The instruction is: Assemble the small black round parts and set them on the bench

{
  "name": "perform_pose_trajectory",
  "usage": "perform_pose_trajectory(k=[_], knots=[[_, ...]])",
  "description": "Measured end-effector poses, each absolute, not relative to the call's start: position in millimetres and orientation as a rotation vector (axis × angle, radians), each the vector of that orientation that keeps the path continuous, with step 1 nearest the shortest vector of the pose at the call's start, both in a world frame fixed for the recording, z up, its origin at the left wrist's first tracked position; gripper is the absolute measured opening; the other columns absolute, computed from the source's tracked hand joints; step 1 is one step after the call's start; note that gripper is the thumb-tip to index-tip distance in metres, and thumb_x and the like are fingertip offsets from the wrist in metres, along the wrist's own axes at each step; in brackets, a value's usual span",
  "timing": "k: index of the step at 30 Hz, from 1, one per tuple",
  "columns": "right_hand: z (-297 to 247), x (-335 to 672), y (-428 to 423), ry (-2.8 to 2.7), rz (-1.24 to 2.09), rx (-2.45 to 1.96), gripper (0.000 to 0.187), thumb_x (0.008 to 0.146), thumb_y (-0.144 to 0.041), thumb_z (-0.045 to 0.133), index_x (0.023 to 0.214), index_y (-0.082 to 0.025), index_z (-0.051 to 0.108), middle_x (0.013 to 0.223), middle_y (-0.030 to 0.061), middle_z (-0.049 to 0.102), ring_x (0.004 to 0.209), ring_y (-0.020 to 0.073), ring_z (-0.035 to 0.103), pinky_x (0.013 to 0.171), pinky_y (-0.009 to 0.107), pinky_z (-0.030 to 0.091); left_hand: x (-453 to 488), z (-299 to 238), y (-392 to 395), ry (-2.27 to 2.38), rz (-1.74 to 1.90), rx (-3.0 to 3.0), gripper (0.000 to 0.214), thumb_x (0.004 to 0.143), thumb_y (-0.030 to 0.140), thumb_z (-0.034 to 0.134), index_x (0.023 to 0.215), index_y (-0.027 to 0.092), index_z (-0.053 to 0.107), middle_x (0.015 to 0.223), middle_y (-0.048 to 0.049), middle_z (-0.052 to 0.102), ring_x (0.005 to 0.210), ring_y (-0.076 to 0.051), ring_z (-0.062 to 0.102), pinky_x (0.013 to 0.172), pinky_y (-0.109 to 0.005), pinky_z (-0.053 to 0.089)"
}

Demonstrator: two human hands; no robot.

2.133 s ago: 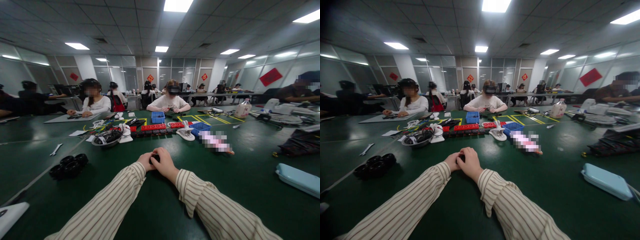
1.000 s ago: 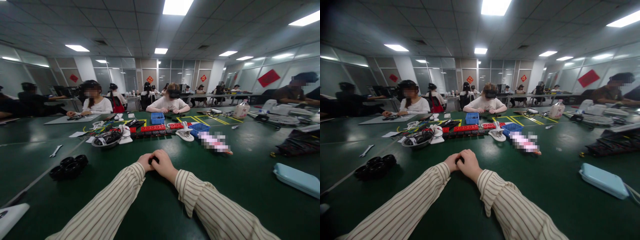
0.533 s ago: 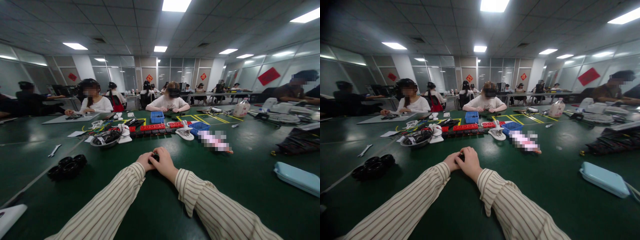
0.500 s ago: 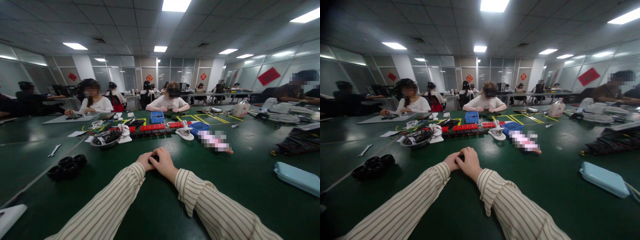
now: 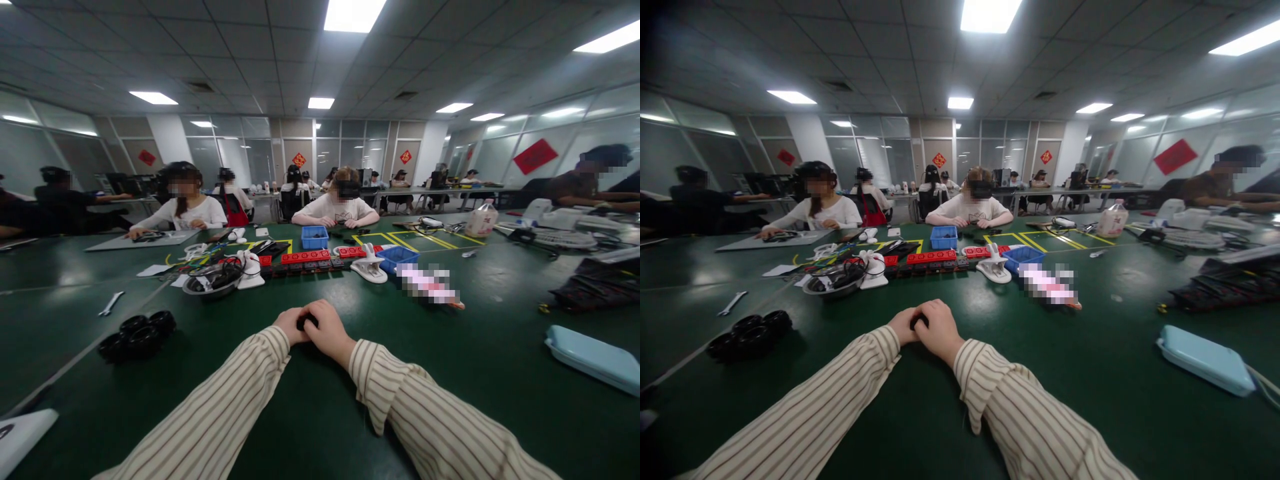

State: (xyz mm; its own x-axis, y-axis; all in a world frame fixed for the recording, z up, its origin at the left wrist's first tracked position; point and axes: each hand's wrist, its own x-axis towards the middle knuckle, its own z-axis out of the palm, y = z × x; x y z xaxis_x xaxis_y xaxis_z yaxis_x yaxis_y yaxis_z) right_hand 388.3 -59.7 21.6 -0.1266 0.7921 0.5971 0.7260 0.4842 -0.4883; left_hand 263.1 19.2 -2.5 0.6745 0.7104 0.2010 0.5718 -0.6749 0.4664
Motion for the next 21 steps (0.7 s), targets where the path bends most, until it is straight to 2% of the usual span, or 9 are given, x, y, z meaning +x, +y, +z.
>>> perform_pose_trajectory(k=[4, 9, 14, 21], knots=[[19.6, 388.6, -58.2, -1.791, 0.074, -1.339, 0.012, 0.076, -0.018, 0.053, 0.088, -0.017, 0.055, 0.090, 0.0049, 0.056, 0.088, 0.0183, 0.048, 0.081, 0.033, 0.037, 263.0, -4.3, 18.3, 1.053, 0.548, 2.513, 0.048, 0.057, 0.028, 0.070, 0.103, 0.018, 0.057, 0.103, -0.0056, 0.063, 0.098, -0.025, 0.057, 0.087, -0.032, 0.043], [16.3, 389.1, -54.2, -1.752, 0.073, -1.470, 0.015, 0.076, -0.029, 0.059, 0.083, -0.017, 0.055, 0.086, 0.0045, 0.053, 0.086, 0.0181, 0.047, 0.078, 0.032, 0.037, 264.5, -3.9, 17.0, 1.078, 0.551, 2.511, 0.042, 0.058, 0.029, 0.070, 0.096, 0.015, 0.059, 0.094, -0.0065, 0.064, 0.091, -0.025, 0.059, 0.081, -0.032, 0.045], [18.1, 389.3, -54.4, -1.817, 0.088, -1.383, 0.002, 0.074, -0.016, 0.056, 0.076, -0.016, 0.056, 0.082, 0.0031, 0.055, 0.083, 0.0167, 0.046, 0.077, 0.030, 0.037, 264.6, -1.8, 17.4, 1.045, 0.534, 2.508, 0.035, 0.059, 0.026, 0.067, 0.092, 0.017, 0.061, 0.090, -0.0025, 0.065, 0.087, -0.023, 0.060, 0.078, -0.028, 0.045], [22.0, 388.2, -59.7, -1.898, 0.098, -1.273, 0.015, 0.068, -0.004, 0.049, 0.064, -0.017, 0.054, 0.072, -0.0002, 0.058, 0.079, 0.0155, 0.049, 0.077, 0.028, 0.037, 263.2, 0.4, 18.5, 1.034, 0.495, 2.503, 0.021, 0.058, 0.024, 0.068, 0.076, 0.016, 0.062, 0.082, 0.0001, 0.065, 0.083, -0.023, 0.060, 0.075, -0.028, 0.046]])
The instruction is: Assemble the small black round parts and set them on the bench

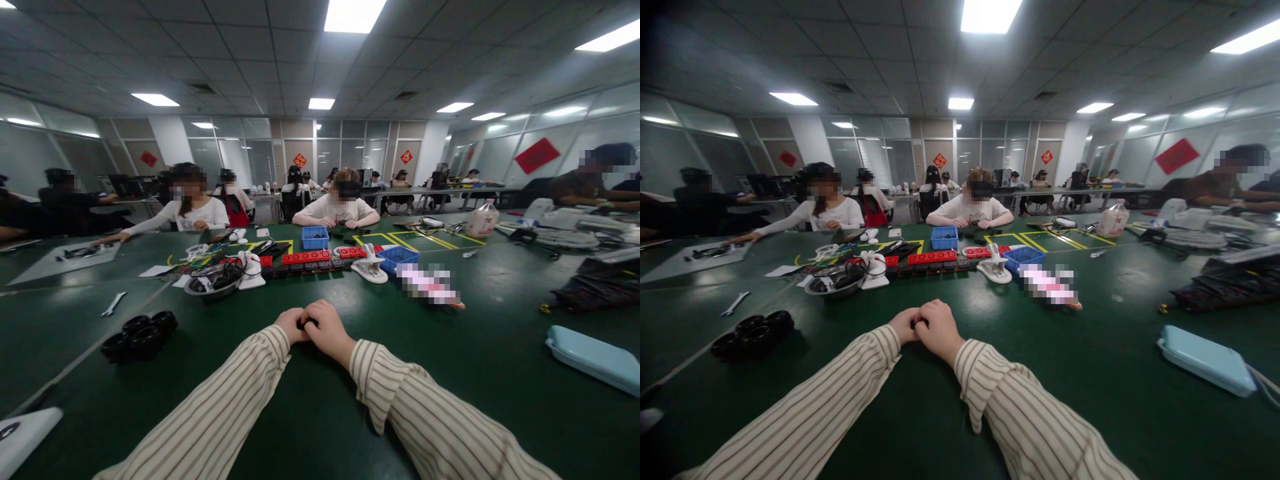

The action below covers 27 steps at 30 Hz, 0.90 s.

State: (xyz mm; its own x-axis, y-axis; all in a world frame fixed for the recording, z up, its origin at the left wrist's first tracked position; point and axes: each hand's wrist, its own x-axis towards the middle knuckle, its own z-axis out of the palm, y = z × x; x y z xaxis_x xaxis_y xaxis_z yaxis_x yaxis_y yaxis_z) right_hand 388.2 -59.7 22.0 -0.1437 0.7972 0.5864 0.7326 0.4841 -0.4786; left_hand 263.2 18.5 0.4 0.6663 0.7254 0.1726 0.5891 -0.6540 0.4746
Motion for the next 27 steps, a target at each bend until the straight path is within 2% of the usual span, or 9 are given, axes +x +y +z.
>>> perform_pose_trajectory(k=[6, 9, 13, 18, 24, 27], knots=[[21.0, 388.1, -60.3, -1.819, 0.064, -1.300, 0.014, 0.074, -0.011, 0.050, 0.085, -0.017, 0.056, 0.088, 0.0036, 0.058, 0.087, 0.0174, 0.048, 0.080, 0.031, 0.037, 263.4, 0.9, 16.3, 1.041, 0.522, 2.508, 0.037, 0.058, 0.026, 0.068, 0.093, 0.018, 0.061, 0.093, -0.0031, 0.065, 0.089, -0.023, 0.060, 0.080, -0.029, 0.045], [18.1, 388.4, -57.5, -1.757, 0.048, -1.366, 0.014, 0.077, -0.022, 0.053, 0.091, -0.017, 0.054, 0.091, 0.0054, 0.055, 0.088, 0.0186, 0.047, 0.080, 0.033, 0.037, 264.2, 0.9, 14.8, 1.059, 0.542, 2.516, 0.034, 0.058, 0.026, 0.069, 0.090, 0.018, 0.061, 0.091, -0.0036, 0.064, 0.089, -0.023, 0.059, 0.081, -0.030, 0.044], [15.0, 389.3, -53.8, -1.732, 0.035, -1.458, 0.014, 0.077, -0.029, 0.057, 0.085, -0.017, 0.054, 0.086, 0.0043, 0.053, 0.085, 0.0183, 0.047, 0.078, 0.032, 0.037, 265.1, 1.0, 14.3, 1.065, 0.548, 2.518, 0.028, 0.059, 0.025, 0.067, 0.085, 0.018, 0.061, 0.087, -0.0032, 0.064, 0.086, -0.023, 0.059, 0.079, -0.030, 0.044], [17.0, 389.1, -52.9, -1.793, 0.053, -1.408, 0.001, 0.075, -0.018, 0.055, 0.075, -0.017, 0.055, 0.081, 0.0025, 0.053, 0.082, 0.0165, 0.047, 0.075, 0.030, 0.036, 264.6, 1.3, 15.3, 1.039, 0.542, 2.508, 0.033, 0.060, 0.024, 0.067, 0.092, 0.019, 0.060, 0.092, -0.0020, 0.064, 0.088, -0.022, 0.059, 0.079, -0.028, 0.045], [20.4, 387.7, -57.0, -1.870, 0.066, -1.310, 0.013, 0.069, -0.006, 0.050, 0.065, -0.018, 0.054, 0.073, 0.0003, 0.057, 0.079, 0.0159, 0.048, 0.076, 0.029, 0.036, 264.0, 0.5, 16.9, 1.024, 0.519, 2.521, 0.021, 0.059, 0.025, 0.067, 0.077, 0.017, 0.060, 0.082, 0.0001, 0.063, 0.082, -0.021, 0.059, 0.075, -0.027, 0.045], [20.9, 387.8, -59.8, -1.878, 0.064, -1.287, 0.015, 0.069, -0.005, 0.049, 0.067, -0.018, 0.055, 0.074, 0.0002, 0.058, 0.081, 0.0161, 0.049, 0.077, 0.029, 0.036, 264.0, -0.5, 17.3, 1.042, 0.523, 2.520, 0.024, 0.059, 0.025, 0.067, 0.080, 0.017, 0.061, 0.085, -0.0013, 0.064, 0.084, -0.023, 0.059, 0.077, -0.029, 0.045]])
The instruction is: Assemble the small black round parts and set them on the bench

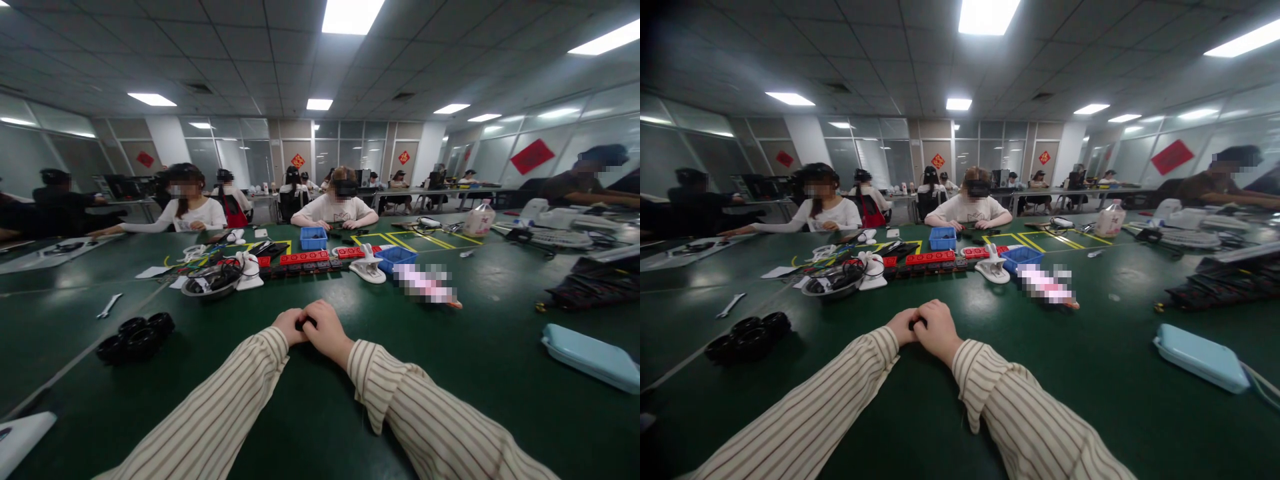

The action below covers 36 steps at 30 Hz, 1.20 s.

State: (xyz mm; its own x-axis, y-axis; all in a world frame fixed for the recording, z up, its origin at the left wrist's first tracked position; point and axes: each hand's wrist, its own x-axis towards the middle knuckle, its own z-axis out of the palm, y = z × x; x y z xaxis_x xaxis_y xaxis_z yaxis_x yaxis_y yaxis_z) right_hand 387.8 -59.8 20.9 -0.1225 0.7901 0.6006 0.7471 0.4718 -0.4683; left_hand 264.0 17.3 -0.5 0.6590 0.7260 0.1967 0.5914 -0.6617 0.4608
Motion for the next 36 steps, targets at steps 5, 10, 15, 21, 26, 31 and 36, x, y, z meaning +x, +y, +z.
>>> perform_pose_trajectory(k=[5, 10, 15, 21, 26, 31, 36], knots=[[19.6, 388.2, -59.2, -1.811, 0.041, -1.323, 0.012, 0.074, -0.012, 0.051, 0.084, -0.017, 0.055, 0.087, 0.0032, 0.057, 0.086, 0.0176, 0.048, 0.080, 0.031, 0.037, 264.3, -2.0, 17.1, 1.061, 0.539, 2.515, 0.041, 0.058, 0.028, 0.069, 0.097, 0.017, 0.060, 0.097, -0.0052, 0.064, 0.093, -0.025, 0.059, 0.082, -0.030, 0.044], [16.3, 388.4, -54.9, -1.732, 0.026, -1.433, 0.014, 0.076, -0.026, 0.057, 0.087, -0.017, 0.054, 0.087, 0.0045, 0.053, 0.086, 0.0187, 0.046, 0.079, 0.033, 0.037, 265.5, -1.5, 15.6, 1.090, 0.559, 2.516, 0.035, 0.058, 0.031, 0.069, 0.089, 0.016, 0.061, 0.089, -0.0065, 0.064, 0.088, -0.026, 0.059, 0.079, -0.032, 0.045], [16.9, 388.9, -54.6, -1.778, 0.053, -1.425, 0.004, 0.075, -0.020, 0.057, 0.076, -0.017, 0.055, 0.083, 0.0033, 0.052, 0.083, 0.0174, 0.046, 0.076, 0.031, 0.036, 264.9, -1.8, 16.3, 1.032, 0.562, 2.523, 0.036, 0.059, 0.028, 0.066, 0.093, 0.017, 0.061, 0.092, -0.0039, 0.064, 0.089, -0.024, 0.059, 0.079, -0.029, 0.045], [19.2, 388.8, -55.8, -1.862, 0.079, -1.326, 0.010, 0.069, -0.007, 0.052, 0.068, -0.017, 0.054, 0.077, 0.0009, 0.056, 0.080, 0.0153, 0.047, 0.075, 0.028, 0.035, 263.3, -2.2, 18.6, 1.022, 0.526, 2.532, 0.026, 0.060, 0.025, 0.065, 0.085, 0.017, 0.061, 0.086, -0.0004, 0.064, 0.084, -0.021, 0.059, 0.077, -0.027, 0.045], [19.6, 388.5, -58.6, -1.886, 0.092, -1.281, 0.015, 0.067, -0.003, 0.049, 0.069, -0.017, 0.054, 0.075, 0.0000, 0.057, 0.079, 0.0146, 0.049, 0.076, 0.028, 0.036, 263.8, -0.8, 17.3, 1.067, 0.499, 2.552, 0.026, 0.059, 0.026, 0.066, 0.084, 0.018, 0.062, 0.088, -0.0010, 0.065, 0.086, -0.022, 0.060, 0.078, -0.028, 0.046], [18.1, 388.5, -58.8, -1.825, 0.075, -1.310, 0.014, 0.073, -0.013, 0.051, 0.086, -0.017, 0.054, 0.087, 0.0031, 0.056, 0.086, 0.0168, 0.048, 0.080, 0.030, 0.036, 269.0, -1.5, 13.6, 1.137, 0.482, 2.579, 0.038, 0.062, 0.030, 0.064, 0.098, 0.018, 0.060, 0.099, -0.0073, 0.064, 0.095, -0.026, 0.059, 0.082, -0.032, 0.045], [15.2, 388.4, -54.5, -1.758, 0.052, -1.438, 0.019, 0.075, -0.027, 0.059, 0.089, -0.016, 0.053, 0.089, 0.0045, 0.053, 0.086, 0.0181, 0.046, 0.079, 0.032, 0.036, 272.7, -3.5, 12.0, 1.203, 0.472, 2.586, 0.035, 0.064, 0.031, 0.061, 0.096, 0.016, 0.059, 0.098, -0.0094, 0.064, 0.096, -0.028, 0.058, 0.084, -0.035, 0.044]])
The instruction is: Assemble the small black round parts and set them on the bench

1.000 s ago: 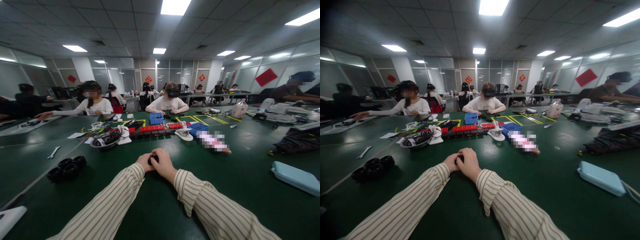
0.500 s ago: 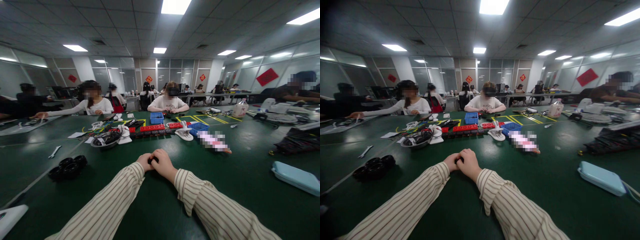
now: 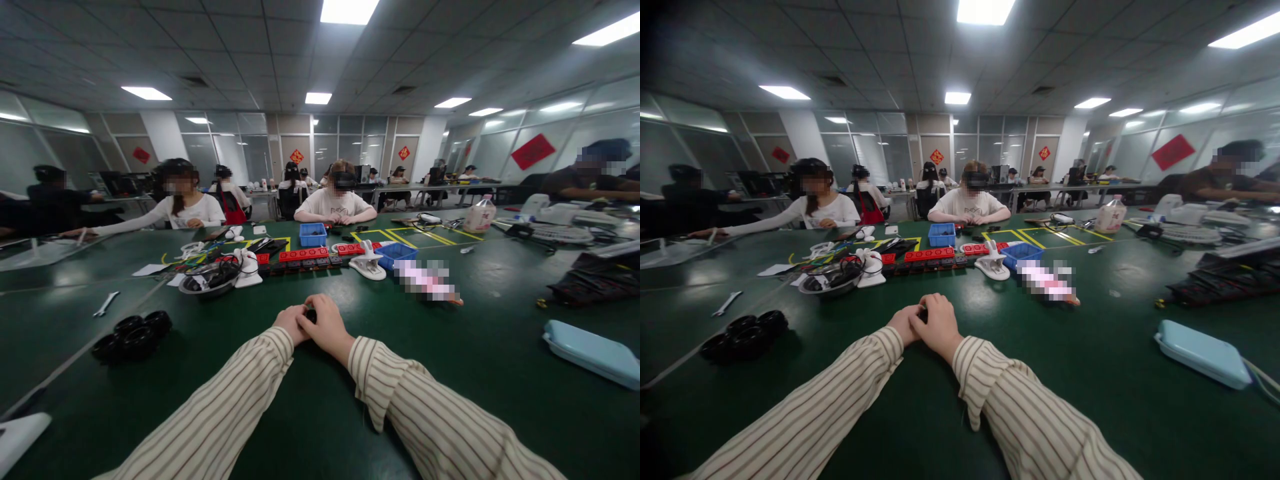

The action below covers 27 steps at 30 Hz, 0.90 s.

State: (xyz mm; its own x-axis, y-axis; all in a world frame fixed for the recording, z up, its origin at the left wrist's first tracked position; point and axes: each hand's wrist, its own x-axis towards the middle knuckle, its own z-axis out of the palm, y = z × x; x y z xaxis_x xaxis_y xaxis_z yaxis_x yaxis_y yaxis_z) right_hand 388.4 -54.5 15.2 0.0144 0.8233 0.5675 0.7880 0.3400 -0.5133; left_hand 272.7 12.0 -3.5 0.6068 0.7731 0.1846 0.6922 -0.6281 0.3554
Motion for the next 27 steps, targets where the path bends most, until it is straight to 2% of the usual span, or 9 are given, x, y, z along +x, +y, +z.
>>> perform_pose_trajectory(k=[5, 8, 12, 14, 20, 24, 27], knots=[[15.7, 387.7, -54.2, -1.789, 0.057, -1.472, 0.009, 0.076, -0.026, 0.058, 0.077, -0.017, 0.056, 0.082, 0.0032, 0.052, 0.083, 0.0167, 0.046, 0.076, 0.030, 0.035, 270.1, -3.5, 13.9, 1.171, 0.475, 2.596, 0.039, 0.061, 0.031, 0.065, 0.098, 0.020, 0.059, 0.095, -0.0043, 0.065, 0.094, -0.025, 0.058, 0.081, -0.030, 0.044], [17.0, 387.5, -55.1, -1.826, 0.062, -1.424, 0.002, 0.075, -0.018, 0.055, 0.074, -0.017, 0.057, 0.080, 0.0023, 0.054, 0.082, 0.0159, 0.046, 0.076, 0.029, 0.035, 269.0, -2.9, 15.3, 1.159, 0.451, 2.603, 0.033, 0.060, 0.031, 0.065, 0.091, 0.019, 0.061, 0.089, -0.0032, 0.065, 0.088, -0.024, 0.060, 0.076, -0.028, 0.045], [19.0, 387.0, -57.2, -1.899, 0.068, -1.349, 0.010, 0.069, -0.007, 0.053, 0.066, -0.017, 0.056, 0.076, 0.0001, 0.056, 0.079, 0.0148, 0.047, 0.076, 0.028, 0.034, 268.3, -2.2, 16.0, 1.167, 0.429, 2.609, 0.024, 0.060, 0.030, 0.064, 0.081, 0.017, 0.061, 0.084, -0.0037, 0.064, 0.084, -0.023, 0.060, 0.073, -0.028, 0.044], [20.1, 386.9, -58.7, -1.909, 0.065, -1.327, 0.011, 0.068, -0.006, 0.052, 0.067, -0.017, 0.055, 0.076, -0.0004, 0.057, 0.080, 0.0148, 0.047, 0.077, 0.028, 0.035, 268.0, -2.3, 15.9, 1.162, 0.427, 2.613, 0.024, 0.061, 0.030, 0.063, 0.082, 0.018, 0.061, 0.085, -0.0037, 0.064, 0.084, -0.023, 0.060, 0.074, -0.028, 0.045], [19.2, 387.5, -58.2, -1.804, 0.034, -1.386, 0.011, 0.074, -0.017, 0.053, 0.085, -0.017, 0.055, 0.088, 0.0036, 0.055, 0.086, 0.0173, 0.047, 0.079, 0.031, 0.035, 269.2, -4.4, 15.3, 1.179, 0.460, 2.597, 0.043, 0.062, 0.032, 0.065, 0.102, 0.019, 0.057, 0.099, -0.0065, 0.064, 0.094, -0.024, 0.058, 0.082, -0.030, 0.044], [15.3, 388.4, -55.3, -1.730, 0.010, -1.514, 0.019, 0.075, -0.031, 0.059, 0.087, -0.017, 0.053, 0.088, 0.0041, 0.053, 0.086, 0.0180, 0.046, 0.078, 0.031, 0.036, 270.6, -4.0, 12.6, 1.227, 0.480, 2.577, 0.038, 0.061, 0.032, 0.065, 0.096, 0.018, 0.057, 0.094, -0.0064, 0.064, 0.092, -0.024, 0.058, 0.083, -0.032, 0.044], [14.1, 388.8, -54.4, -1.742, 0.005, -1.582, 0.020, 0.075, -0.034, 0.059, 0.083, -0.018, 0.053, 0.086, 0.0033, 0.051, 0.084, 0.0173, 0.046, 0.076, 0.030, 0.035, 270.6, -1.7, 10.3, 1.218, 0.496, 2.571, 0.033, 0.062, 0.031, 0.064, 0.091, 0.017, 0.058, 0.090, -0.0061, 0.063, 0.090, -0.024, 0.058, 0.080, -0.031, 0.044]])
